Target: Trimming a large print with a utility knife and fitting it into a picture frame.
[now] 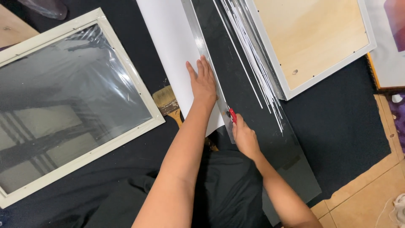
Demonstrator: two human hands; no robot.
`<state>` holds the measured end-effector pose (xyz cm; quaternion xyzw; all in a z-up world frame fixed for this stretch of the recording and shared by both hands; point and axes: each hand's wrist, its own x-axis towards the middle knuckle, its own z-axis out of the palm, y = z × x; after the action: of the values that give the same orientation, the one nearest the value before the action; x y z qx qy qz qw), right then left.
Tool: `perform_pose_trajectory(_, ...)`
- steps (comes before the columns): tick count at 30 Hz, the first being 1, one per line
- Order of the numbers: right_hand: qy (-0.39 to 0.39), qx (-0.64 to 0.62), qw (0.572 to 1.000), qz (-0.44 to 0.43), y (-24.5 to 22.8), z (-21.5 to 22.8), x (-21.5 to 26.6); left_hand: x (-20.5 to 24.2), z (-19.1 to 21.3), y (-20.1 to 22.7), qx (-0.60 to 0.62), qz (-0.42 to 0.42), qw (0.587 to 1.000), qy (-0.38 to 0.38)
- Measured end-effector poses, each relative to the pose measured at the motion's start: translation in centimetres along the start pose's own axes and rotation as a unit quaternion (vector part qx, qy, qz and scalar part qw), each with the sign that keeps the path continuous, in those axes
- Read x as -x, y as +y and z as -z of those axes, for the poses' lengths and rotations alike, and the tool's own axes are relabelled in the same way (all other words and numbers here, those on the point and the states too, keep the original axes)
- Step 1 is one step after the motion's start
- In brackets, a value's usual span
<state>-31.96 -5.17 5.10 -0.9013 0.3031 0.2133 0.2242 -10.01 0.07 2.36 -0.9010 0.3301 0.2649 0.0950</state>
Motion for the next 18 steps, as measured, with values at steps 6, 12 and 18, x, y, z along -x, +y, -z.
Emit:
perform_pose_trajectory(6, -0.006, -0.022, 1.000, -0.009, 0.9, -0.6, 0.9, -0.5, -0.4, 0.0, 0.003, -0.003, 1.000, -0.003)
perform_pose_trajectory(12, -0.002, -0.007, 1.000, -0.024, 2.7, -2.2, 2.0, 0.2, 0.5, 0.0, 0.006, 0.002, 1.000, -0.001)
perform_pose_trajectory(18, -0.010, -0.012, 0.999, -0.048, 2.9, -2.5, 2.9, -0.1, 0.0, 0.1, 0.008, 0.000, 1.000, -0.002)
